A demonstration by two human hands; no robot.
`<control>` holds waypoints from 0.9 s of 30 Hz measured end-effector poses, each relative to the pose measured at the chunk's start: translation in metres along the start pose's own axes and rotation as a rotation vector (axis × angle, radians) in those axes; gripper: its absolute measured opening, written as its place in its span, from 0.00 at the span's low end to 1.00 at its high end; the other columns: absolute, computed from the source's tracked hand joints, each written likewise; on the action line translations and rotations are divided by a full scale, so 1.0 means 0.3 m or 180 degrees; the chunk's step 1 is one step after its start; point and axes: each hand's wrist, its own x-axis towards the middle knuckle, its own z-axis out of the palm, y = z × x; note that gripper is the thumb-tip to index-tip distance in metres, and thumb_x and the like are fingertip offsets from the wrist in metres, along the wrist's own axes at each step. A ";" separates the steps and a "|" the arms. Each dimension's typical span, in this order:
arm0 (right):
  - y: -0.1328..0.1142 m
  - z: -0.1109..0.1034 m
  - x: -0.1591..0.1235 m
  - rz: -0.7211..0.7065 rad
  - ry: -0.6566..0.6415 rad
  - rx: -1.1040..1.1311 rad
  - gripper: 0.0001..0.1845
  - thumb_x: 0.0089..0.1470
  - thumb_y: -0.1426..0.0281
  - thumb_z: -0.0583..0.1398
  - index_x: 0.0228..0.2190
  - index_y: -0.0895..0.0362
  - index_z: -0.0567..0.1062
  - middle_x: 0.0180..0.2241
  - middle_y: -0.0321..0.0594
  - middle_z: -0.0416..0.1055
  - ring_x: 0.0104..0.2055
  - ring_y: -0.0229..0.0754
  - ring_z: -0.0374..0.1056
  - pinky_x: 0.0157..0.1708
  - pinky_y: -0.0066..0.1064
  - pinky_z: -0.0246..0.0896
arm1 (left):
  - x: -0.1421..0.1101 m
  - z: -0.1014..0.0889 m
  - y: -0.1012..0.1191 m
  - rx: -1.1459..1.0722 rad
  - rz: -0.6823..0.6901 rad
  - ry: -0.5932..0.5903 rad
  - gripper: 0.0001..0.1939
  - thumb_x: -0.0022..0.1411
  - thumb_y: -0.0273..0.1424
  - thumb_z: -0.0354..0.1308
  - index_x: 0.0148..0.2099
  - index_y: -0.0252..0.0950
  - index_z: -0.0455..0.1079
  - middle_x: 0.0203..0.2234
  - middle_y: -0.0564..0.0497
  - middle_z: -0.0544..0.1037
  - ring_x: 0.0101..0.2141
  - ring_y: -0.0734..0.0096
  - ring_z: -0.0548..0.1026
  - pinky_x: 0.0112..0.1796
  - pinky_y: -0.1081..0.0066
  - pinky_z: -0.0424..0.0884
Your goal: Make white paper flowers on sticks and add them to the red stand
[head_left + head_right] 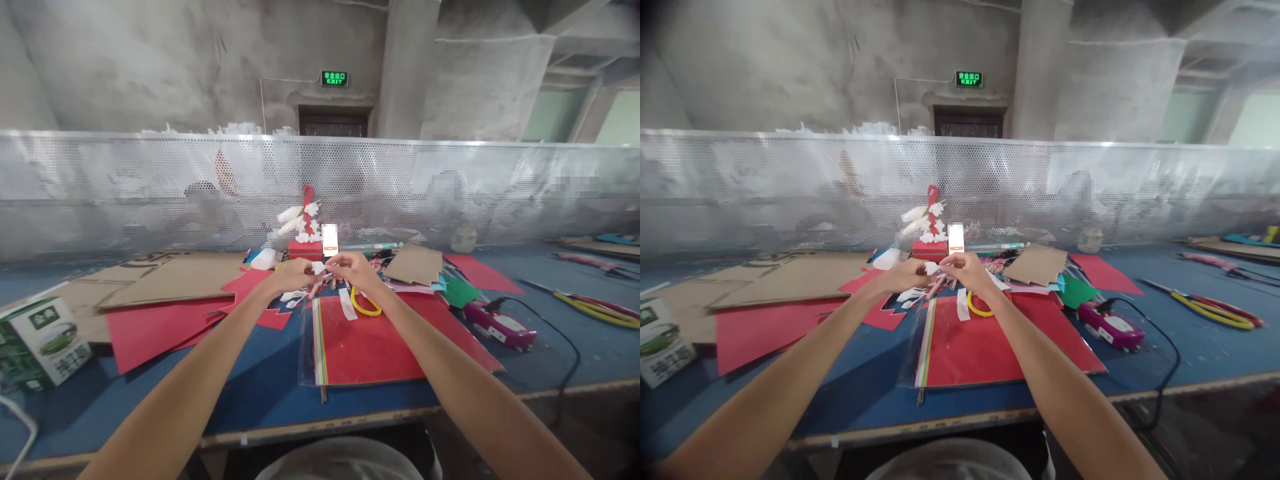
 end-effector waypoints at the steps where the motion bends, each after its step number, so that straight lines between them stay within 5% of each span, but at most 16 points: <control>1: -0.001 0.001 -0.001 0.0009 -0.0049 0.0003 0.14 0.47 0.60 0.65 0.32 0.58 0.79 0.32 0.42 0.77 0.33 0.42 0.72 0.36 0.32 0.65 | 0.001 0.002 0.002 -0.0112 -0.0015 -0.0037 0.17 0.51 0.45 0.62 0.27 0.34 0.69 0.19 0.53 0.70 0.23 0.73 0.65 0.24 0.75 0.57; 11: 0.020 0.005 0.001 0.0133 -0.0160 0.0284 0.18 0.45 0.58 0.67 0.33 0.59 0.78 0.27 0.40 0.75 0.27 0.38 0.70 0.28 0.29 0.65 | 0.011 0.003 0.013 -0.1126 -0.0202 -0.0235 0.15 0.50 0.39 0.63 0.33 0.33 0.69 0.25 0.52 0.72 0.24 0.75 0.68 0.26 0.75 0.61; 27: 0.020 0.009 0.005 0.0205 -0.0182 0.0306 0.13 0.46 0.61 0.67 0.30 0.58 0.76 0.27 0.41 0.76 0.32 0.45 0.75 0.34 0.34 0.71 | 0.008 -0.011 0.024 -0.0685 -0.0103 -0.0259 0.14 0.56 0.37 0.58 0.38 0.31 0.71 0.28 0.49 0.75 0.27 0.74 0.71 0.28 0.75 0.63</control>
